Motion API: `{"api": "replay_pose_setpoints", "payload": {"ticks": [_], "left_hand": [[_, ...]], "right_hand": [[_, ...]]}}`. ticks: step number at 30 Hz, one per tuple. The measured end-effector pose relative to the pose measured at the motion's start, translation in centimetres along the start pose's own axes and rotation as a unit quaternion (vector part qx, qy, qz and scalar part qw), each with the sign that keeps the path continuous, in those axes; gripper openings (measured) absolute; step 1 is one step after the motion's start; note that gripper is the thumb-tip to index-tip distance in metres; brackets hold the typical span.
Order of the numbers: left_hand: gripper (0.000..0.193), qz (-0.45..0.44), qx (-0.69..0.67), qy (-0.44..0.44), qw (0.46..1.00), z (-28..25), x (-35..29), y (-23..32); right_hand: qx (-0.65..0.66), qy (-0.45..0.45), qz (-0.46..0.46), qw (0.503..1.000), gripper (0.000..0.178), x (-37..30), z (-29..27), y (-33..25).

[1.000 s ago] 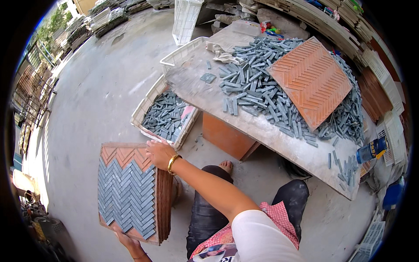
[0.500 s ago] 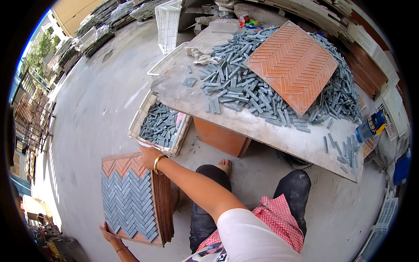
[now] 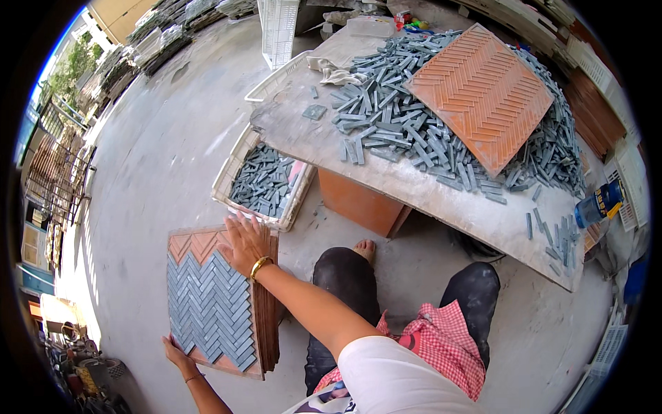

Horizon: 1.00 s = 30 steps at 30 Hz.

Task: The person arranges small grey rectangular tiles onto a reddish-brown board in a herringbone pattern. They pick tiles from a pile on the table and place them one by one, occasionally adjusting the placement to maintain the pattern.

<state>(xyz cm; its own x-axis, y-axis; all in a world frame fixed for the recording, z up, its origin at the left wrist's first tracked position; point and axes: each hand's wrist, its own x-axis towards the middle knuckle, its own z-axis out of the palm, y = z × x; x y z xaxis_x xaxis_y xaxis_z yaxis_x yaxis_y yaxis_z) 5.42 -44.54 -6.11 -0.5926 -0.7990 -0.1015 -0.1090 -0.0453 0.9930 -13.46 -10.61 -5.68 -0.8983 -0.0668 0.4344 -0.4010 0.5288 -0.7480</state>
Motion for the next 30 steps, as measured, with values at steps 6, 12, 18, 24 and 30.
{"api": "replay_pose_setpoints", "payload": {"ticks": [6, 12, 18, 24, 30], "left_hand": [[0.061, 0.008, 0.024, -0.015, 1.0, -1.2, 2.1, -0.8], [0.076, 0.018, -0.155, -0.101, 0.983, -0.6, -3.0, -0.6], [0.072, 0.078, -0.095, -0.076, 0.989, 5.3, -11.5, 1.3], [0.069, -0.094, -0.231, -0.036, 0.968, 2.7, -10.2, 0.1], [0.063, -0.523, -0.108, 0.099, 0.839, -2.8, -14.7, -12.1]], "right_hand": [[0.099, -0.077, 0.018, 0.992, 0.071, 1.5, -1.9, 0.9], [0.286, -0.008, 0.109, 0.952, 0.062, -4.2, -11.7, 3.0], [0.364, 0.096, 0.319, 0.87, 0.041, -17.1, -23.9, 7.5], [0.297, 0.101, 0.405, 0.859, 0.032, -22.5, -26.1, 10.2], [0.249, 0.044, 0.364, 0.896, 0.025, -25.5, -24.6, 9.2]]}}
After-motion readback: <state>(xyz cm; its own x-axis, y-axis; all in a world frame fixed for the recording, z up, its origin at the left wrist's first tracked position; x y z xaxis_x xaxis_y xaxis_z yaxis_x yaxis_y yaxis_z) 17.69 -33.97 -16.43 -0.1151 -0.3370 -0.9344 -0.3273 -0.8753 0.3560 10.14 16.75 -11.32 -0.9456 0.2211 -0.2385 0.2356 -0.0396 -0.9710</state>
